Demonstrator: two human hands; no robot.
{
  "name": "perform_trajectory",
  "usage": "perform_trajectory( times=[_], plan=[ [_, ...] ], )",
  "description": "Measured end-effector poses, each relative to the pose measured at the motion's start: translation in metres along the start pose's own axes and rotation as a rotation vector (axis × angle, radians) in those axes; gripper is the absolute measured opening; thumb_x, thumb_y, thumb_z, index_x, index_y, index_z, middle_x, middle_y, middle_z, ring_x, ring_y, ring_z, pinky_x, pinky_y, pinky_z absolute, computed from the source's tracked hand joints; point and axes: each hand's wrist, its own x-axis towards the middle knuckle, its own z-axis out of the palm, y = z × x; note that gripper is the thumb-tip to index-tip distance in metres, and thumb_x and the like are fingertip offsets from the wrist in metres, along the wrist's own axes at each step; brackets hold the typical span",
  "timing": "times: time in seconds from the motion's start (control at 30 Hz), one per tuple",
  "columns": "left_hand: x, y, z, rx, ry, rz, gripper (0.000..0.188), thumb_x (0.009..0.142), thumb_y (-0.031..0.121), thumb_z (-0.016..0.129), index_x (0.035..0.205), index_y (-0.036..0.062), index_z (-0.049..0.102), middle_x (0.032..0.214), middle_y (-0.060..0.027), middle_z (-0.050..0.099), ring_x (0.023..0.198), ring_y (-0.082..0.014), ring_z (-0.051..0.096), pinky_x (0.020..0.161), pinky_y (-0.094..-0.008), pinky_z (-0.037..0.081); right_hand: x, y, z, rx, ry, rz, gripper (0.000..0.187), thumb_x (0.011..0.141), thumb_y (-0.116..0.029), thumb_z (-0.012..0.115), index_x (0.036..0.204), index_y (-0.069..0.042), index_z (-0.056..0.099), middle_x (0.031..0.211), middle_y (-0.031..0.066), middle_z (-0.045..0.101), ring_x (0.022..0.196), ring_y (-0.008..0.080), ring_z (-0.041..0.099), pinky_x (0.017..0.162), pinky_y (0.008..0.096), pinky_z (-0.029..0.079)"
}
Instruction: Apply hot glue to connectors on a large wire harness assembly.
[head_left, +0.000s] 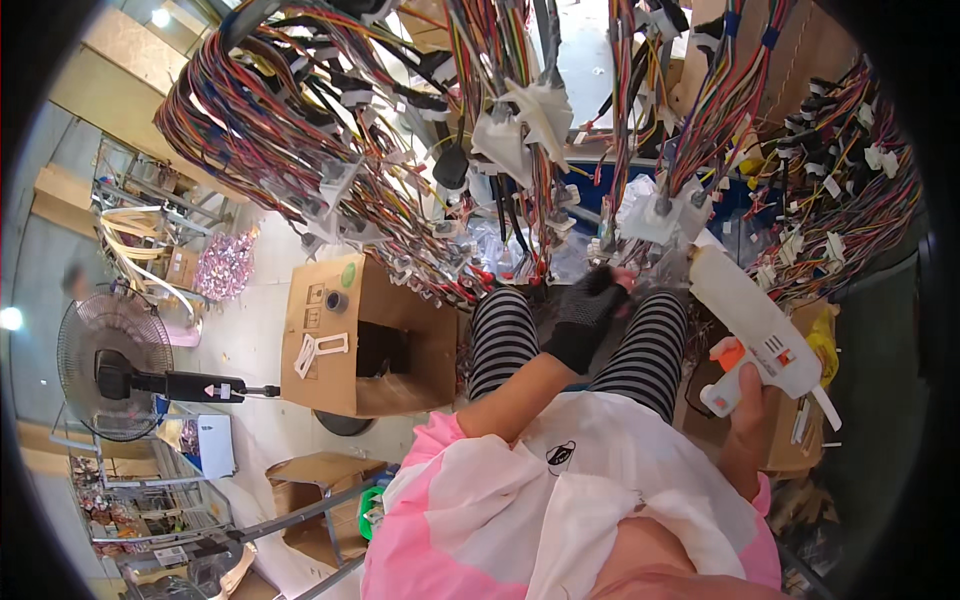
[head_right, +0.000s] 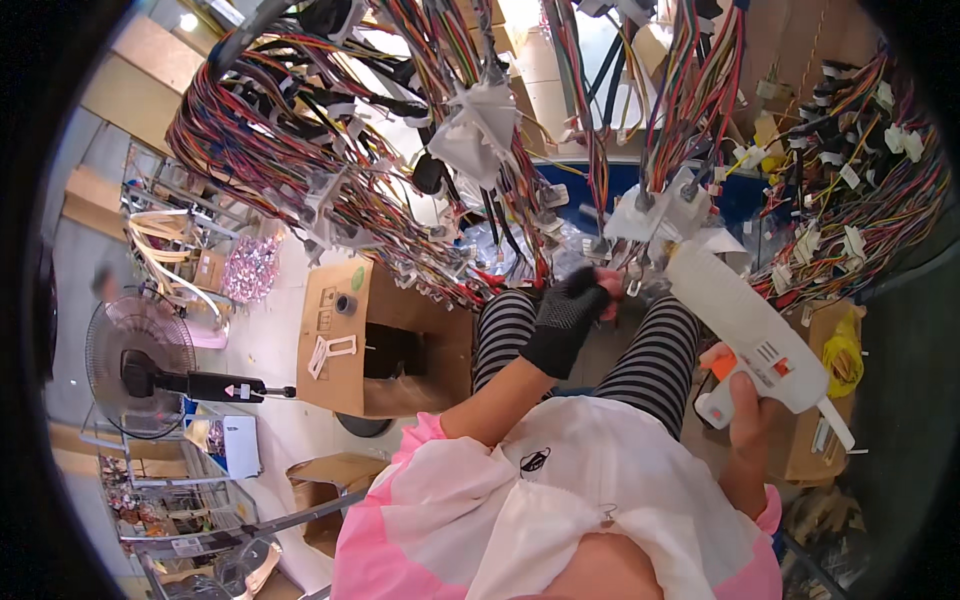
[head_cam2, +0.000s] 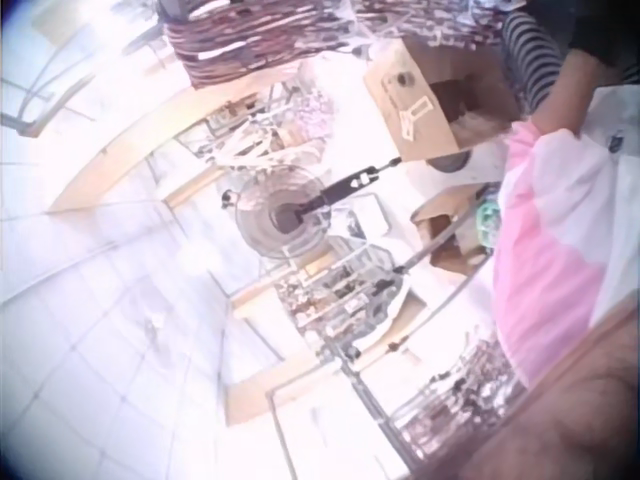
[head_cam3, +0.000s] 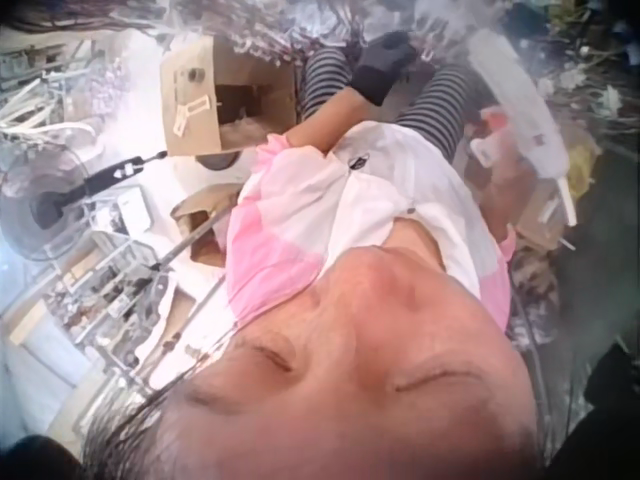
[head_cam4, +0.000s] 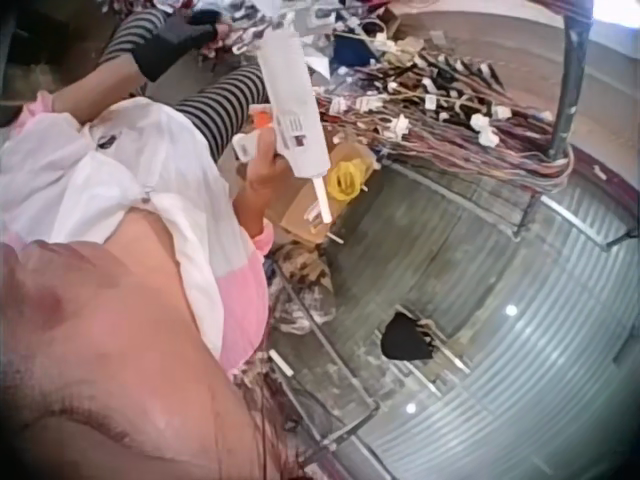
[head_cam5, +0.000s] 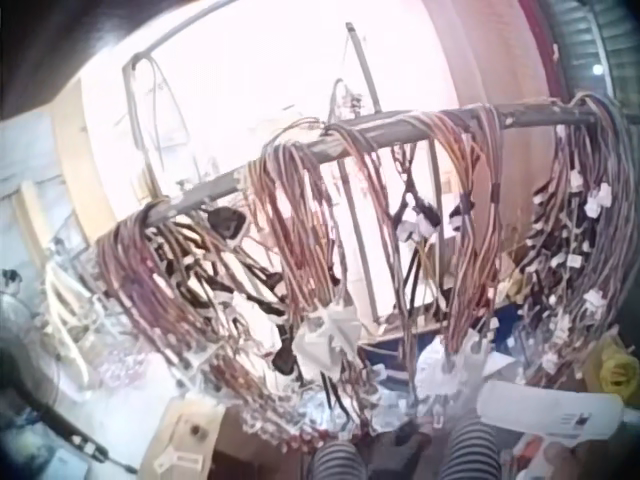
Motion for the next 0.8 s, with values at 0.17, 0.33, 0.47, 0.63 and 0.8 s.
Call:
perform_trajectory(
  times=[0.17, 0.33, 0.47, 0.63, 0.8],
  plan=[
    [0.023, 0.0, -0.022, -0.4, 0.414, 0.059, 0.026, 0.08, 0.013, 0.056, 0.104, 0.0072, 0.049, 0.087, -0.003, 0.053, 0.069, -0.0108, 0.05, 0.057, -0.0226, 0.043, 0.004, 0.001, 0.013, 0.092, 0.078, 0.087, 0.04, 0.078, -0.022, 0.045, 0.108, 0.005, 0.043, 0.084, 0.0146, 0.054, 0.076, 0.0214, 0.053, 0.072, 0.031, 0.041],
    [0.028, 0.012, -0.023, -0.608, 0.519, 0.015, 0.021, 0.08, 0.011, 0.056, 0.099, 0.0097, 0.048, 0.089, -0.0033, 0.049, 0.073, -0.0101, 0.048, 0.059, -0.0229, 0.042, 0.01, -0.008, 0.034, 0.056, 0.03, 0.099, 0.046, 0.077, -0.022, 0.047, 0.114, 0.006, 0.041, 0.085, 0.015, 0.055, 0.075, 0.0217, 0.054, 0.071, 0.0309, 0.043],
    [0.02, 0.01, -0.029, -0.288, 0.589, 0.226, 0.019, 0.079, 0.009, 0.056, 0.096, 0.0101, 0.047, 0.083, -0.0016, 0.046, 0.074, -0.0096, 0.045, 0.066, -0.025, 0.042, 0.005, 0.016, 0.029, 0.201, -0.017, 0.004, 0.046, 0.079, -0.02, 0.048, 0.117, 0.004, 0.039, 0.088, 0.0151, 0.055, 0.077, 0.022, 0.056, 0.07, 0.0318, 0.045],
    [0.011, 0.098, -0.037, 0.235, 0.818, 1.018, 0.011, 0.079, 0.003, 0.052, 0.089, 0.0043, 0.048, 0.083, -0.0057, 0.047, 0.081, -0.0176, 0.047, 0.077, -0.0295, 0.039, 0.009, 0.02, 0.028, 0.228, -0.073, 0.001, 0.045, 0.08, -0.02, 0.049, 0.117, 0.003, 0.039, 0.09, 0.0144, 0.055, 0.077, 0.0223, 0.055, 0.07, 0.0329, 0.045],
    [-0.002, 0.198, -0.008, 0.72, 0.701, 1.312, 0.014, 0.08, 0.006, 0.052, 0.093, 0.0053, 0.057, 0.089, -0.0103, 0.055, 0.088, -0.0245, 0.052, 0.081, -0.0337, 0.039, 0.01, 0.019, 0.027, 0.278, -0.092, -0.038, 0.045, 0.079, -0.019, 0.049, 0.118, 0.003, 0.038, 0.092, 0.0142, 0.054, 0.079, 0.0226, 0.055, 0.071, 0.034, 0.045]
  ],
)
